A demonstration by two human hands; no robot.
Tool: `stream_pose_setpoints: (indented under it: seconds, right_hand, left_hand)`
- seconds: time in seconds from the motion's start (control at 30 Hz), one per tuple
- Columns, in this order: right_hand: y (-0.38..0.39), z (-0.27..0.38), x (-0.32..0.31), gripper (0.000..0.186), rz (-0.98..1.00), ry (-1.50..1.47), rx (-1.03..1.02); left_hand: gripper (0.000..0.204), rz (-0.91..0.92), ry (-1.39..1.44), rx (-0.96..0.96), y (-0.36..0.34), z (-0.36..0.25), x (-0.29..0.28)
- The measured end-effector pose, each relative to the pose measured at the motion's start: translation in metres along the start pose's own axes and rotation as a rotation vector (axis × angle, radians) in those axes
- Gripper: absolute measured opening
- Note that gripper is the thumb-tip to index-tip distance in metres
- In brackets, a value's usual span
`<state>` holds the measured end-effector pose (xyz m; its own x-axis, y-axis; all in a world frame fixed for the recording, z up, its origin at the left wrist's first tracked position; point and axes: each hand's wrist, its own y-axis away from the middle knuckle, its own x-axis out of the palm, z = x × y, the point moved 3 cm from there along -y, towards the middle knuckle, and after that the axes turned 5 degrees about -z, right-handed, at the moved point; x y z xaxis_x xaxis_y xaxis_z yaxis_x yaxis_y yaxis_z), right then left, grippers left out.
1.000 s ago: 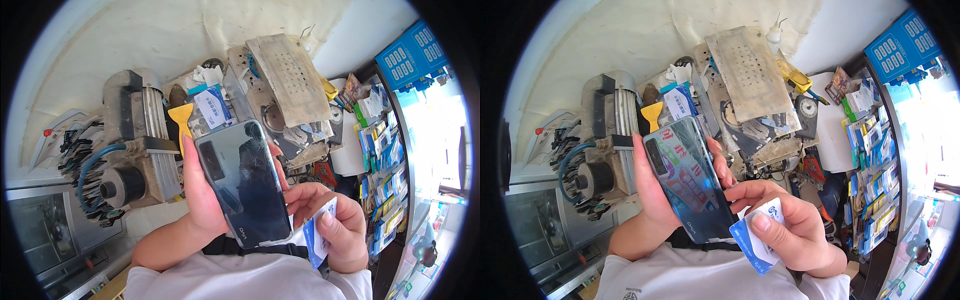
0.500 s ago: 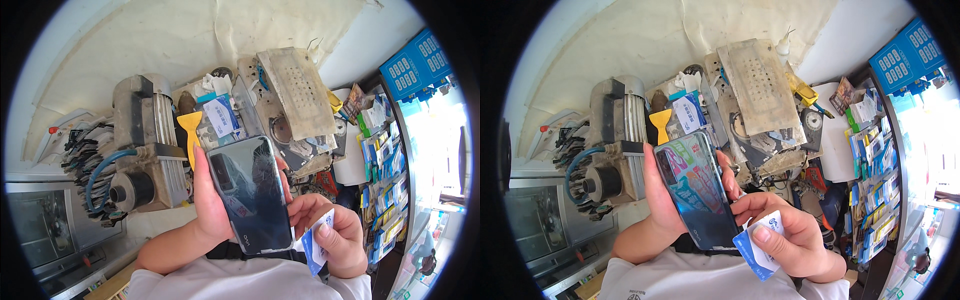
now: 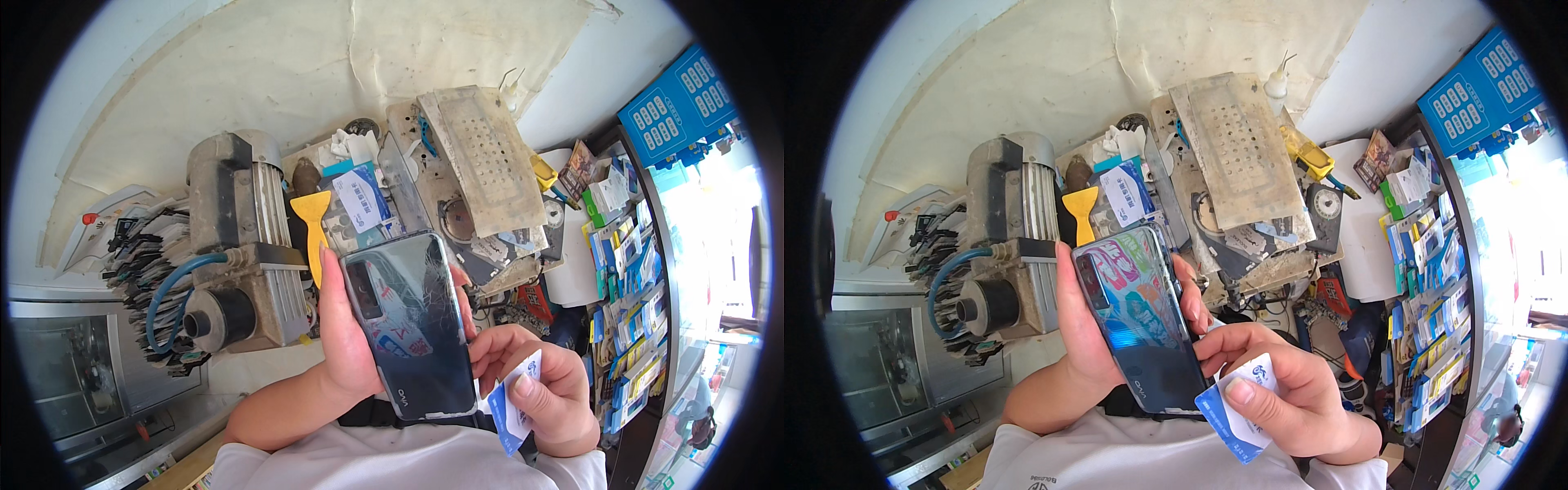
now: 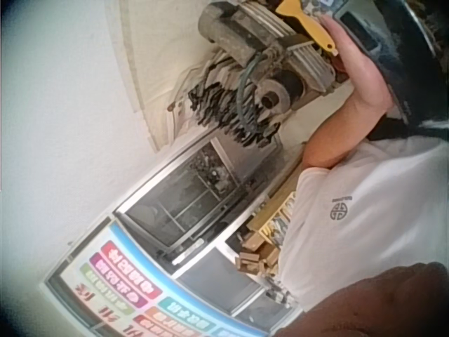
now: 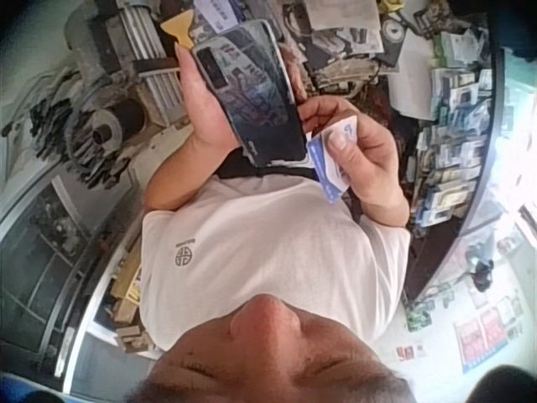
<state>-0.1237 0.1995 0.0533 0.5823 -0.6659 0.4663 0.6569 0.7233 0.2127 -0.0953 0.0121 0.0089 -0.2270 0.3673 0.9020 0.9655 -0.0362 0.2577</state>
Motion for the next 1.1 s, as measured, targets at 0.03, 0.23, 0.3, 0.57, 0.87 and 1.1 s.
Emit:
stream_pose_setpoints:
  seconds: [0.03, 0.23, 0.3, 0.57, 0.87, 1.1]
  right_hand:
    - [0.000, 0.000, 0.000, 0.022, 0.001, -0.002, 0.002]
    - [-0.002, 0.000, 0.001, 0.019, 0.032, 0.022, -0.017]
    - [-0.003, 0.000, 0.003, 0.020, -0.015, 0.071, -0.030]
    - [0.004, 0.017, -0.015, 0.016, -0.077, 0.386, -0.047]
    - [-0.034, 0.033, 0.016, 0.046, 0.054, 1.437, -0.834]
    - [-0.040, 0.029, 0.039, 0.027, 0.416, 1.465, -1.127]
  left_hand:
    - [0.114, -0.006, 0.001, -0.001, 0.000, 0.000, 0.000]
    - [0.113, -0.037, -0.005, -0.017, 0.002, 0.000, 0.000]
    - [0.111, -0.107, 0.000, -0.064, 0.005, 0.001, -0.002]
    - [0.112, -0.238, 0.019, -0.244, 0.042, 0.000, -0.014]
    - [0.114, -0.067, 0.302, -0.649, 0.081, 0.004, -0.023]
    - [0.102, 0.008, 0.357, -0.624, 0.079, 0.012, -0.020]
